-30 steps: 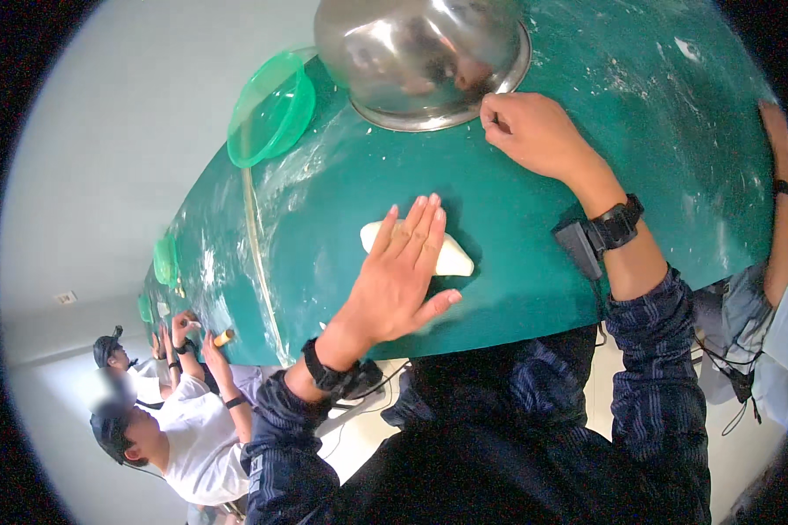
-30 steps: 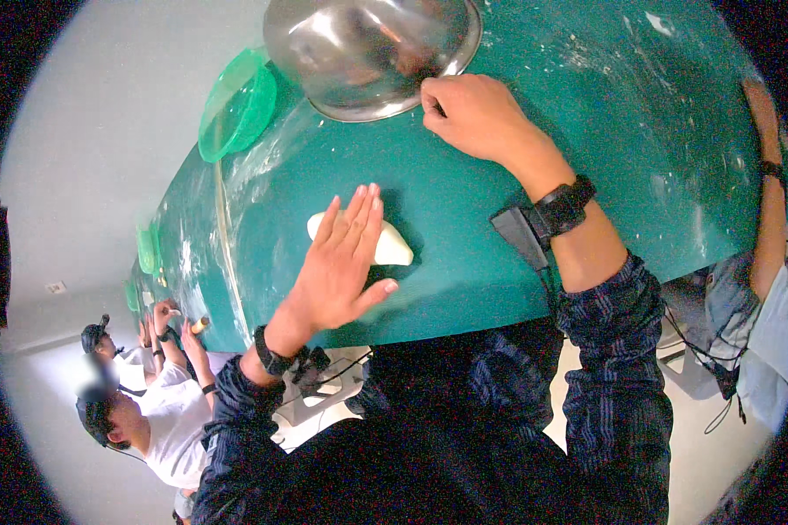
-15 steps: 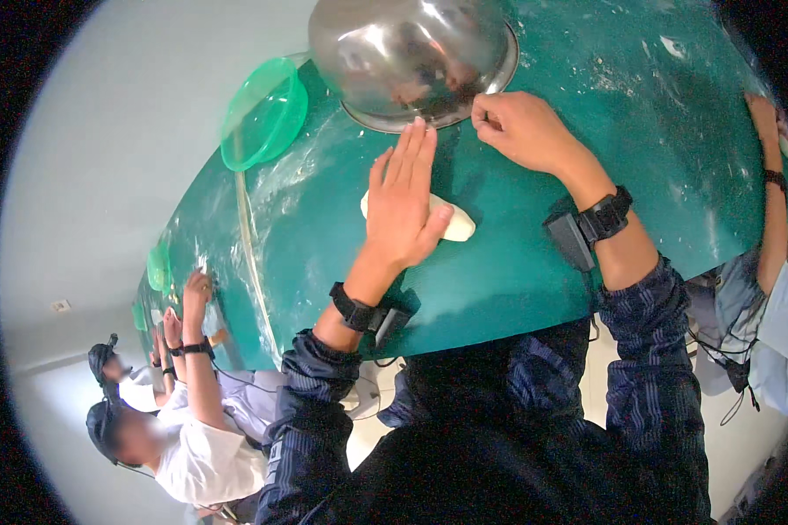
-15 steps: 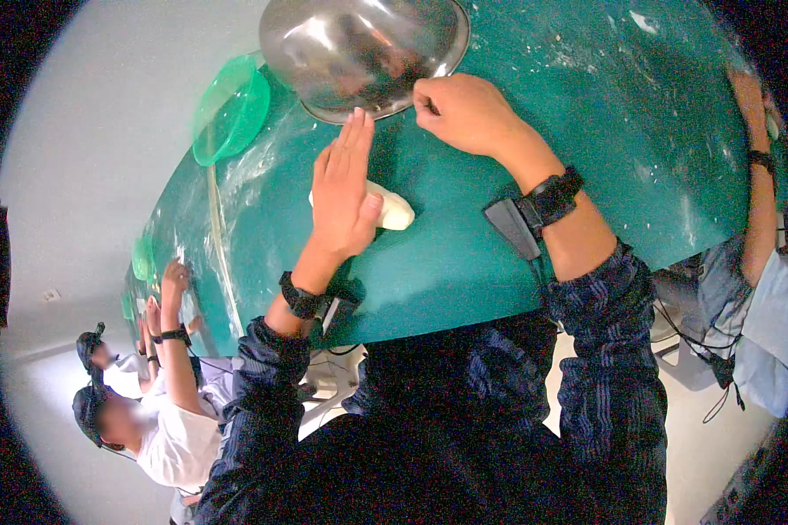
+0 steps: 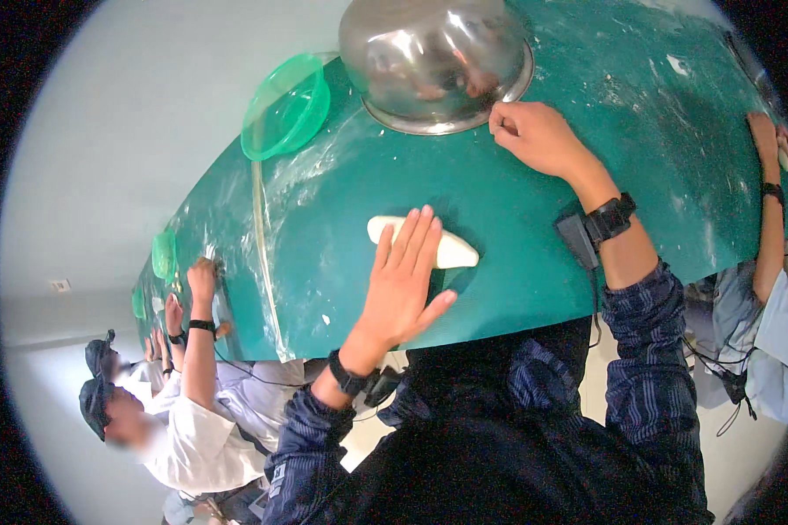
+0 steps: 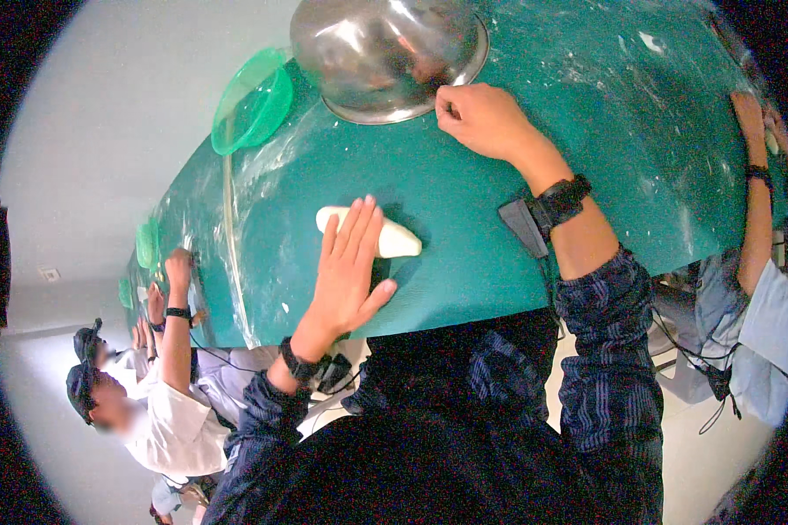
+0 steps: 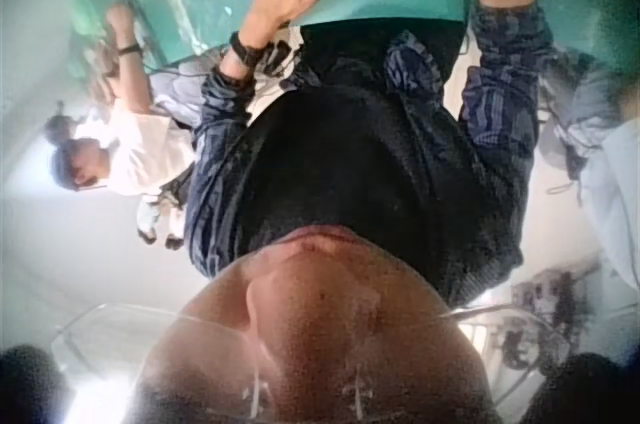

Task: Kneading and rolling a small piece of dough on a green production table.

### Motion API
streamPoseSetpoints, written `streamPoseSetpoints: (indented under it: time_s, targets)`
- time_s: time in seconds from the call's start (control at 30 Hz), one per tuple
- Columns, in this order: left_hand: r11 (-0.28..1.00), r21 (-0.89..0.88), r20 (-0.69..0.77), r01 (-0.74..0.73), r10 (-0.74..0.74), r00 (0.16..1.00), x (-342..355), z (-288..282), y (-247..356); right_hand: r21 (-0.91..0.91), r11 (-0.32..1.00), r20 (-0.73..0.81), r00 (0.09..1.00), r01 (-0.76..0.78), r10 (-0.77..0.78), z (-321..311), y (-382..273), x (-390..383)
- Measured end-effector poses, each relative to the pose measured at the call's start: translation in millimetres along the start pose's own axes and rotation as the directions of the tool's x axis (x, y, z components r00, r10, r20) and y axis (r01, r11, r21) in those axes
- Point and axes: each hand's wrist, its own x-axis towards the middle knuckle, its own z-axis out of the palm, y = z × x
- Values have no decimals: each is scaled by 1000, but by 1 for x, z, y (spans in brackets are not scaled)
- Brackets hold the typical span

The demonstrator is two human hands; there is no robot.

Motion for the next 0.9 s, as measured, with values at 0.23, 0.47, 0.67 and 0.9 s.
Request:
streamPoseSetpoints:
  time_s: [0.23,0.47,0.67,0.9]
  targets:
    - [999,-20,70,49,-47,996,-75,5,19,-30,998,-60,997,55,-57,1,0,0]
    - [997,75,296,13,-35,955,-68,-21,13,-57,998,-36,999,23,-26,4,3,1]
    - [997,31,373,-70,53,926,-22,-40,4,-71,997,-47,998,40,-44,3,1,0]
    - [971,90,265,-224,193,945,62,-15,-13,-69,994,-89,992,81,-87,9,7,-2]
